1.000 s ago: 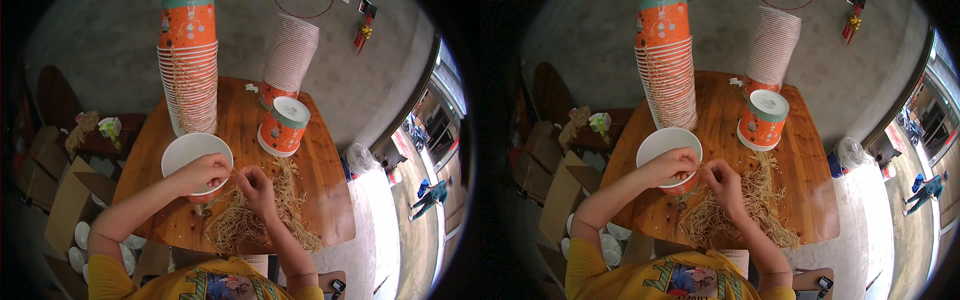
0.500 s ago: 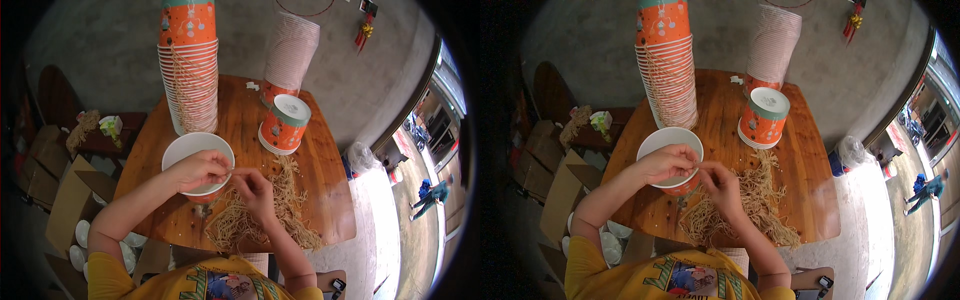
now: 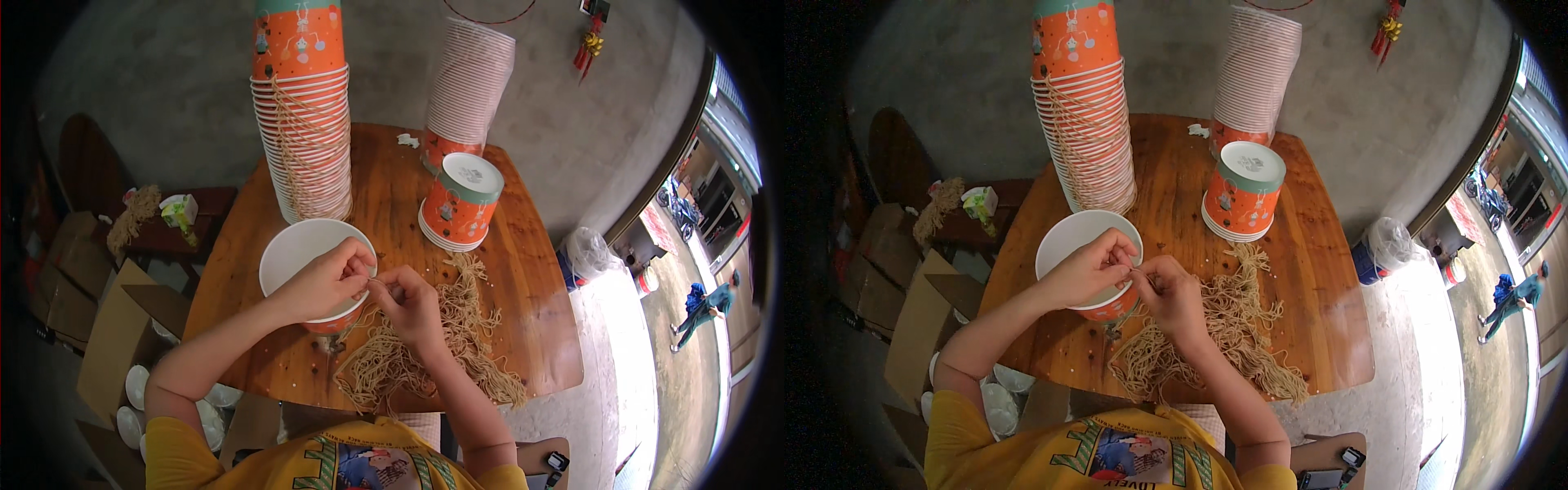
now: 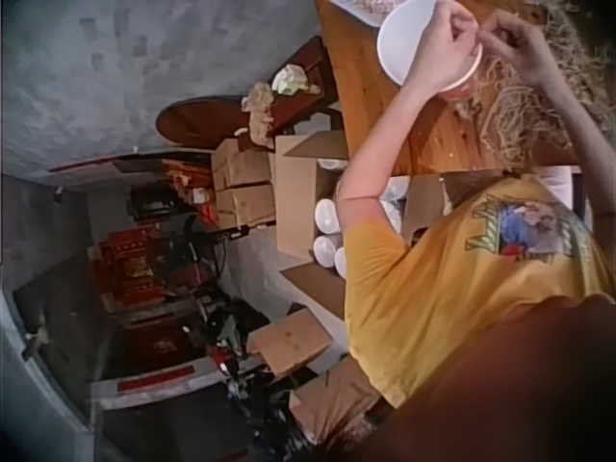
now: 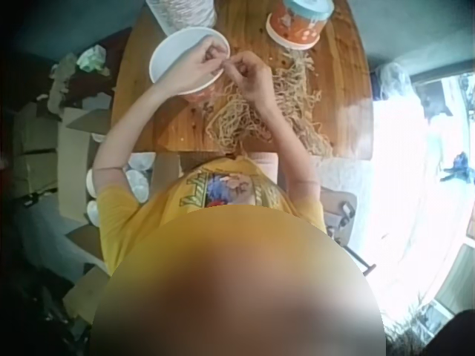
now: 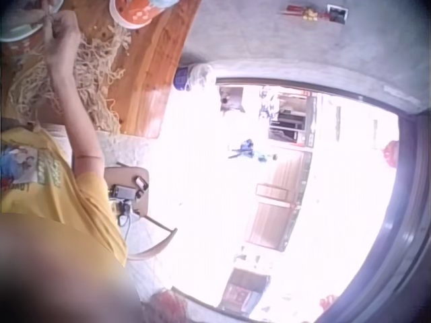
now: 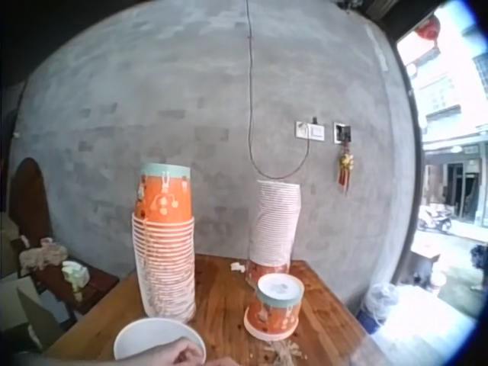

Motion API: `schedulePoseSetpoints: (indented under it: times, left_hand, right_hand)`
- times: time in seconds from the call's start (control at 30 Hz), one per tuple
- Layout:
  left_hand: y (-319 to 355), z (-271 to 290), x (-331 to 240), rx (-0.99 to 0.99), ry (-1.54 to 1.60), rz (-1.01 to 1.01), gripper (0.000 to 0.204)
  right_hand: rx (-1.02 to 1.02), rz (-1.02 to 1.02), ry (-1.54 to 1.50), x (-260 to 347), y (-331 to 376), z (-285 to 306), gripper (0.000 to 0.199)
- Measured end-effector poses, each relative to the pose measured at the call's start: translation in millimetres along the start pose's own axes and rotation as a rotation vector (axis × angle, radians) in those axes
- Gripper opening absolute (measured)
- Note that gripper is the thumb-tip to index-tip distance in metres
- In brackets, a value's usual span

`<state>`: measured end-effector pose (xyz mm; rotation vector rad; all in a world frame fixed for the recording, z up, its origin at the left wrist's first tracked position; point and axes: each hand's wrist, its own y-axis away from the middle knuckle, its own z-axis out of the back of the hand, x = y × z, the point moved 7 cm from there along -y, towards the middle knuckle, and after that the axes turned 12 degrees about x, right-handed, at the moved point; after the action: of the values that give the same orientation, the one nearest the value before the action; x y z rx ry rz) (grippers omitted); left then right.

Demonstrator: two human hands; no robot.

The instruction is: Attaching thin string handles to decorative paper buckets for packaging.

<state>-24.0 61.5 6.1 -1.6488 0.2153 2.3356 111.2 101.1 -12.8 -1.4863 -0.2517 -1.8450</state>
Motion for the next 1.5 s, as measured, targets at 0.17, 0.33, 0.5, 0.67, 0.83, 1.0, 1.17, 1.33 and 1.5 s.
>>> schedulePoseSetpoints:
  times: [0.17,0.33,0.5,0.67,0.83,1.0,1.17,1.33,1.5]
  left_hand:
    - [0.8,-2.6,-4.1,0.027,-0.004,0.014,0.021]
    - [0.6,-2.2,-6.2,0.017,-0.175,-0.047,0.017]
    - [4.8,-0.9,-12.4,-0.050,-0.446,-0.043,0.014]
    - [9.9,-6.2,-27.3,-0.148,-0.576,-0.109,0.010]
    - [10.9,-5.4,-20.3,-0.143,-0.444,0.038,0.009]
    - [11.8,-1.0,-8.8,-0.197,-0.299,0.018,0.010]
    - [12.0,-0.4,-6.0,-0.223,-0.261,0.024,0.010]
    - [11.5,0.4,-7.9,-0.230,-0.231,0.007,0.010]
    - [6.9,1.3,3.0,-0.161,-0.008,-0.013,0.012]
  right_hand:
    - [-0.007,0.031,0.054,1.3,-0.1,2.1,0.012]
    - [0.001,0.025,-0.001,0.5,1.6,2.1,0.010]
    - [-0.017,0.084,0.071,11.4,4.9,-0.5,0.011]
    - [-0.066,0.160,0.208,18.7,9.8,-0.2,0.011]
    - [-0.067,0.206,0.307,22.8,11.5,-2.3,0.014]
    - [-0.069,0.238,0.354,23.0,12.2,-3.2,0.015]
    - [-0.103,0.245,0.337,25.3,12.7,-3.1,0.014]
    - [-0.105,0.244,0.310,23.0,11.7,-2.3,0.013]
    - [0.028,-0.026,-0.189,-13.3,7.8,-10.9,0.010]
